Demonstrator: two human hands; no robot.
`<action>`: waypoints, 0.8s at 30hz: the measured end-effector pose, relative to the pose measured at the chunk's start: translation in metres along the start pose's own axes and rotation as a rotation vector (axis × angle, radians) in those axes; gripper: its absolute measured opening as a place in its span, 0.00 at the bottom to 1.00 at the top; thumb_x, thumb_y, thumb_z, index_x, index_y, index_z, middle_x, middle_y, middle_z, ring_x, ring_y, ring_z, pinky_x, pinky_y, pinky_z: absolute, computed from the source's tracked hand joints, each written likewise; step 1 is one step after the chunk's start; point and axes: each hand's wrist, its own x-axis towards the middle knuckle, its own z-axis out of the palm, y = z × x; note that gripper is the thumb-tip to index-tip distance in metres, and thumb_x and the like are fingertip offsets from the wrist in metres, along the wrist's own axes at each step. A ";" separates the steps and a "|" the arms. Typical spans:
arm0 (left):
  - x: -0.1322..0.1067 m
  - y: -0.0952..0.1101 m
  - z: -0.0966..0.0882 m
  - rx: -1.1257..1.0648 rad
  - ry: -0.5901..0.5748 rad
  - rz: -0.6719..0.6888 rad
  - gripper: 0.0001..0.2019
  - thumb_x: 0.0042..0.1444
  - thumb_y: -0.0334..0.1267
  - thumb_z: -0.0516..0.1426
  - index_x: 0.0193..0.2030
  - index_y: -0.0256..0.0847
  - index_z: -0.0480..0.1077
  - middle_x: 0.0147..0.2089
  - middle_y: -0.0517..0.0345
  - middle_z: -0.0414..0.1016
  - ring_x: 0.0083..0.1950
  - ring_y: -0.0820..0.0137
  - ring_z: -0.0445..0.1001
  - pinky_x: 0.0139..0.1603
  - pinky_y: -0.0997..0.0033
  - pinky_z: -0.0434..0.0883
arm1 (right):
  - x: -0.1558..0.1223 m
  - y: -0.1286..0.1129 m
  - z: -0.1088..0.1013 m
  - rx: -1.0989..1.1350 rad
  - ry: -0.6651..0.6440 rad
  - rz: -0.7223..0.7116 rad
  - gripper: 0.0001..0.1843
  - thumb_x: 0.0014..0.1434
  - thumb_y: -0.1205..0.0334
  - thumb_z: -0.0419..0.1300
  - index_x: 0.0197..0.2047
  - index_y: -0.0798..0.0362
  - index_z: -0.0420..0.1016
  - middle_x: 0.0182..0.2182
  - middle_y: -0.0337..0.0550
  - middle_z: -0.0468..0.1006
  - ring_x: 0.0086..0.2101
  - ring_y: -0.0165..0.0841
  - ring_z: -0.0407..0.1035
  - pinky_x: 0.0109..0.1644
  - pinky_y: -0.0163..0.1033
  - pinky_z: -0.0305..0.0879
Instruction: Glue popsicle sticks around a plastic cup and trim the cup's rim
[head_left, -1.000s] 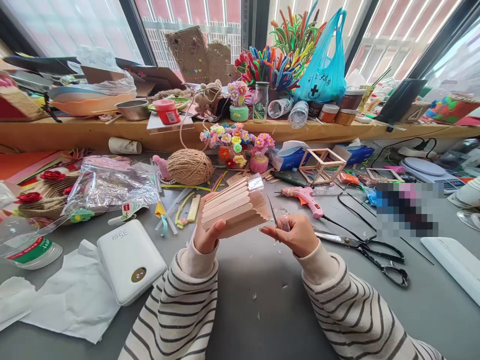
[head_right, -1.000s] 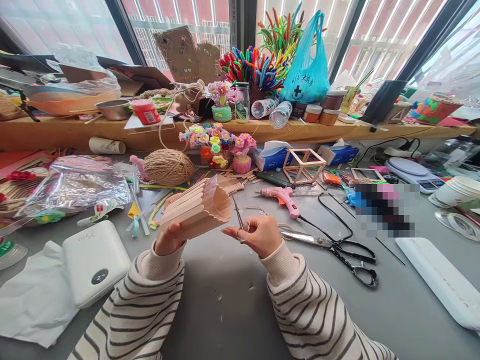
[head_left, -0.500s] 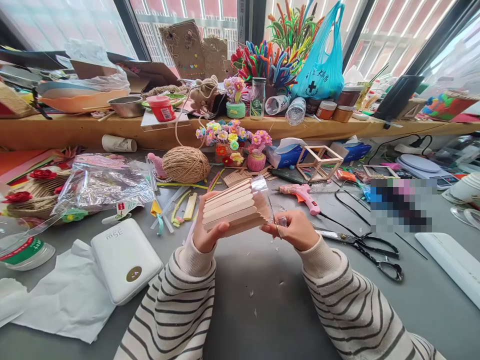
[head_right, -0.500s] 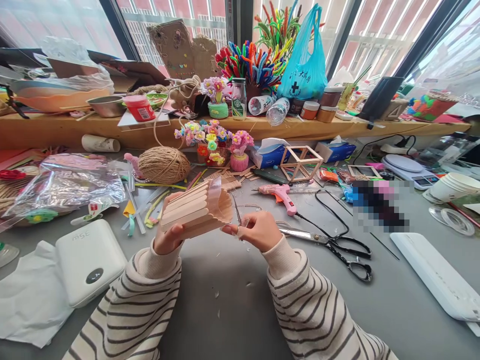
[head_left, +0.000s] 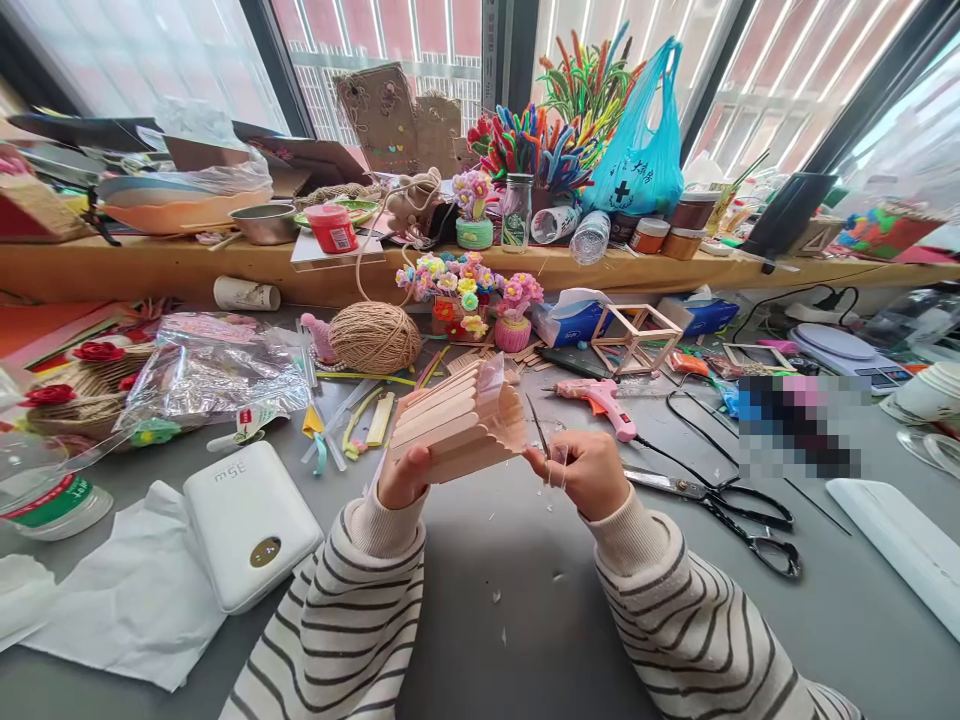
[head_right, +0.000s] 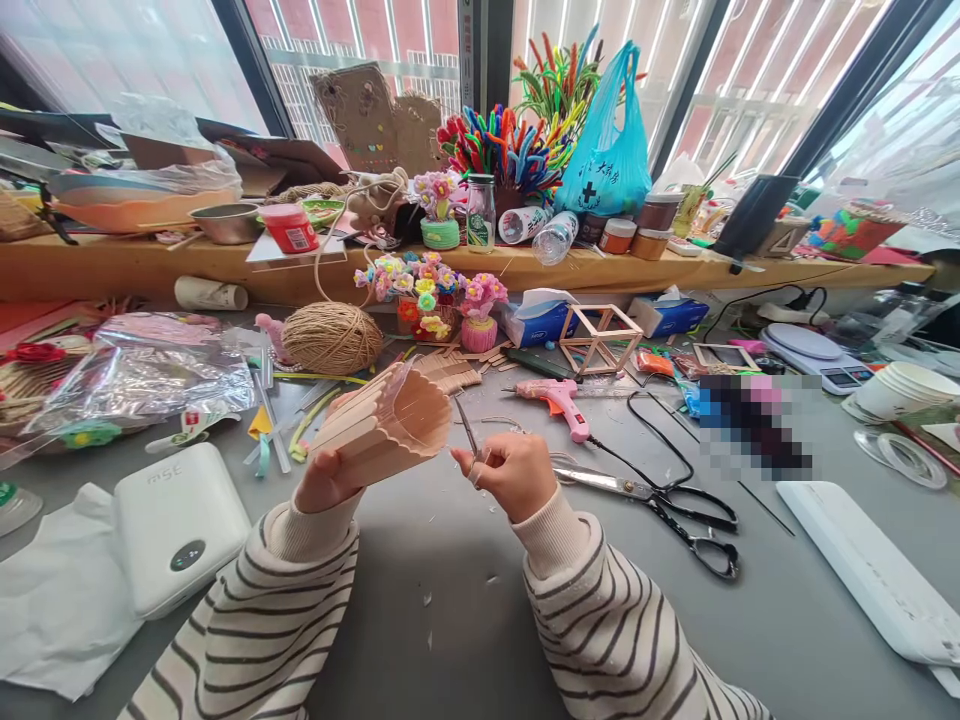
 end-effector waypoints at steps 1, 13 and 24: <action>0.000 0.000 0.001 -0.014 0.002 -0.009 0.31 0.32 0.53 0.62 0.45 0.44 0.65 0.54 0.50 0.66 0.57 0.48 0.61 0.53 0.49 0.61 | 0.000 0.000 0.000 0.004 -0.010 0.005 0.27 0.48 0.51 0.57 0.08 0.53 0.51 0.07 0.33 0.56 0.14 0.21 0.47 0.19 0.31 0.47; 0.002 0.009 0.005 0.008 -0.091 -0.141 0.35 0.37 0.55 0.59 0.53 0.41 0.63 0.53 0.47 0.68 0.54 0.48 0.65 0.53 0.49 0.62 | -0.003 -0.005 -0.003 -0.087 -0.169 0.138 0.28 0.45 0.44 0.58 0.09 0.54 0.54 0.09 0.33 0.54 0.15 0.21 0.46 0.19 0.32 0.43; 0.002 0.012 0.014 -0.021 -0.116 -0.094 0.35 0.39 0.56 0.58 0.53 0.40 0.63 0.52 0.46 0.70 0.54 0.47 0.66 0.52 0.49 0.65 | -0.002 -0.008 -0.006 -0.099 -0.208 0.150 0.27 0.44 0.41 0.57 0.10 0.54 0.56 0.10 0.33 0.54 0.16 0.22 0.47 0.20 0.32 0.44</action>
